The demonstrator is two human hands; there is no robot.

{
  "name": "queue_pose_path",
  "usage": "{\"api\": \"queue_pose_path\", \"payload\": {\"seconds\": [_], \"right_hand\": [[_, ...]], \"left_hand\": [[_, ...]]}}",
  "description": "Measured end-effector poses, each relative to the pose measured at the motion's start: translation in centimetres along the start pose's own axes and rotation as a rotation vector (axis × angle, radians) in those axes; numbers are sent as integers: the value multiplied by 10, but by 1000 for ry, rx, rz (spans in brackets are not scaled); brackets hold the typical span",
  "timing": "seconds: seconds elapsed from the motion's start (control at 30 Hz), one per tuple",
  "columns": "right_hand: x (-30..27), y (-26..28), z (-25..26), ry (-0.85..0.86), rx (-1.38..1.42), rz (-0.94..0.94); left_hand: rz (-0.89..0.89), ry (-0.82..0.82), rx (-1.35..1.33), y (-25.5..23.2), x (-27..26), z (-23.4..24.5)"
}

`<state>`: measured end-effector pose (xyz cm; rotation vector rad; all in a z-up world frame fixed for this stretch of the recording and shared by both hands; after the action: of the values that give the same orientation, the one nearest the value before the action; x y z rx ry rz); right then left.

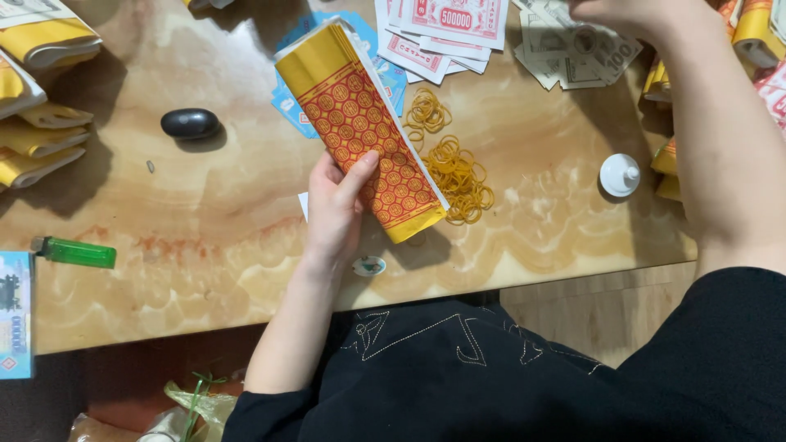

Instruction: Organizing and bundling ritual spirit money with rubber bands on a workspace.

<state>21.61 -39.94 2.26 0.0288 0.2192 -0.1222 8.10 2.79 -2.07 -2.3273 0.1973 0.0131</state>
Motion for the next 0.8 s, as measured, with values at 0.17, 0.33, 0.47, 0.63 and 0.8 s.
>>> {"api": "queue_pose_path", "payload": {"seconds": [0.17, 0.33, 0.47, 0.63, 0.8], "right_hand": [[-42, 36, 17, 74, 874, 188], [-85, 70, 15, 129, 1569, 349], [-109, 78, -11, -78, 1618, 361], [-115, 87, -54, -193, 1693, 271], [-109, 89, -84, -251, 1682, 271]], "left_hand": [[3, 14, -1, 7, 1, 3], [2, 21, 36, 16, -1, 8], [0, 42, 42, 12, -2, -1], [20, -14, 226, 21, -1, 12], [-19, 30, 129, 15, 0, 1]]}}
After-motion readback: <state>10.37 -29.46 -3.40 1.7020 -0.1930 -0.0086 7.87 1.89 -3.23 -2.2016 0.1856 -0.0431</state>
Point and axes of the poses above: each hand's wrist, its own x-axis towards the middle knuckle, its own z-axis out of the back of the hand, y = z × x, the point moved 3 cm from there along x, towards the middle knuckle, and after that the axes turned 11 degrees about -z, right-handed, at the moved point
